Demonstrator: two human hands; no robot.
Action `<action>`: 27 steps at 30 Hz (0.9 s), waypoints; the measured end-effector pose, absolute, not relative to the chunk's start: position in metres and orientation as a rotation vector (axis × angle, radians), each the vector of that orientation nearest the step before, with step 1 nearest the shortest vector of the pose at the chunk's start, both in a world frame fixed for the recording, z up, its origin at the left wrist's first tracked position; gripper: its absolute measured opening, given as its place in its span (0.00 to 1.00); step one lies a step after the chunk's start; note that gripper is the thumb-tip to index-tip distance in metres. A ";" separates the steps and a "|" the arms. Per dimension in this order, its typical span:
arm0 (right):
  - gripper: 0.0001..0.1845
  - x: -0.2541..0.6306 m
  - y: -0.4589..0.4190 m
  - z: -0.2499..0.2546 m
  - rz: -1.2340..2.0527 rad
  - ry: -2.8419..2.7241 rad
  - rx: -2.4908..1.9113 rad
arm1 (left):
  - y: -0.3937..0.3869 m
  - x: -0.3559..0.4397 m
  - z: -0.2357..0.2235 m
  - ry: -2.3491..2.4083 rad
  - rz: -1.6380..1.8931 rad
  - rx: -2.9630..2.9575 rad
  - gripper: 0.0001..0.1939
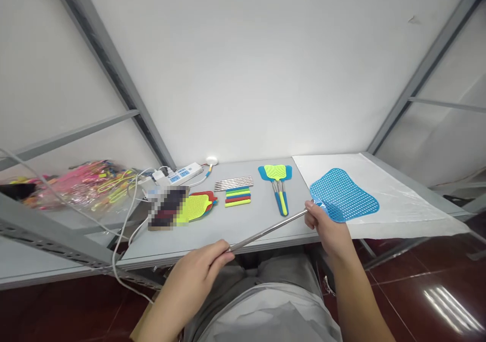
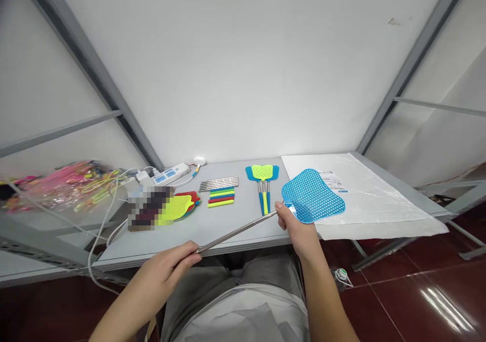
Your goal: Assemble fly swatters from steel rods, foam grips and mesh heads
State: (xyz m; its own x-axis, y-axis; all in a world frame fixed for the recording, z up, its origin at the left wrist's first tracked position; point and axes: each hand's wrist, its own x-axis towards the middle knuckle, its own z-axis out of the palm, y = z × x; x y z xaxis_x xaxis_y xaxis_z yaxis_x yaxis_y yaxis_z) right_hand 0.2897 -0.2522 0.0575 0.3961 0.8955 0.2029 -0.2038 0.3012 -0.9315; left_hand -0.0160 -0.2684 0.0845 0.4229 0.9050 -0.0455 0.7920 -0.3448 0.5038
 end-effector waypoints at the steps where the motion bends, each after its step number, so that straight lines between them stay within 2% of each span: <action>1: 0.20 0.293 -0.252 0.059 0.849 -0.832 -0.983 | -0.266 -0.023 0.083 1.457 0.337 2.236 0.16; 11: 0.20 0.339 -0.258 0.077 0.701 -0.579 -0.934 | -0.237 -0.101 0.057 1.743 0.781 2.384 0.18; 15: 0.21 0.353 -0.263 0.082 0.661 -0.532 -0.912 | -0.237 -0.109 0.055 1.747 0.984 2.449 0.19; 18: 0.22 0.346 -0.262 0.079 0.686 -0.582 -0.905 | -0.241 -0.093 0.059 1.726 1.074 2.480 0.19; 23: 0.24 0.293 -0.257 0.061 0.860 -0.864 -0.997 | -0.255 -0.032 0.066 1.602 0.945 2.560 0.12; 27: 0.27 0.252 -0.262 0.052 0.973 -1.016 -1.009 | -0.263 0.006 0.071 1.579 0.972 2.594 0.10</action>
State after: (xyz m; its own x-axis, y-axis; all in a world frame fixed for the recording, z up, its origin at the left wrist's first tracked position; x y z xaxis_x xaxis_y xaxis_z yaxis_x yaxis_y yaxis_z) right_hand 0.2520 -0.2617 0.0520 0.2340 0.9515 0.1996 -0.1578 0.2397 -0.9579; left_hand 0.0062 -0.2632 0.0712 0.3243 0.7909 0.5190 0.8195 -0.5090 0.2634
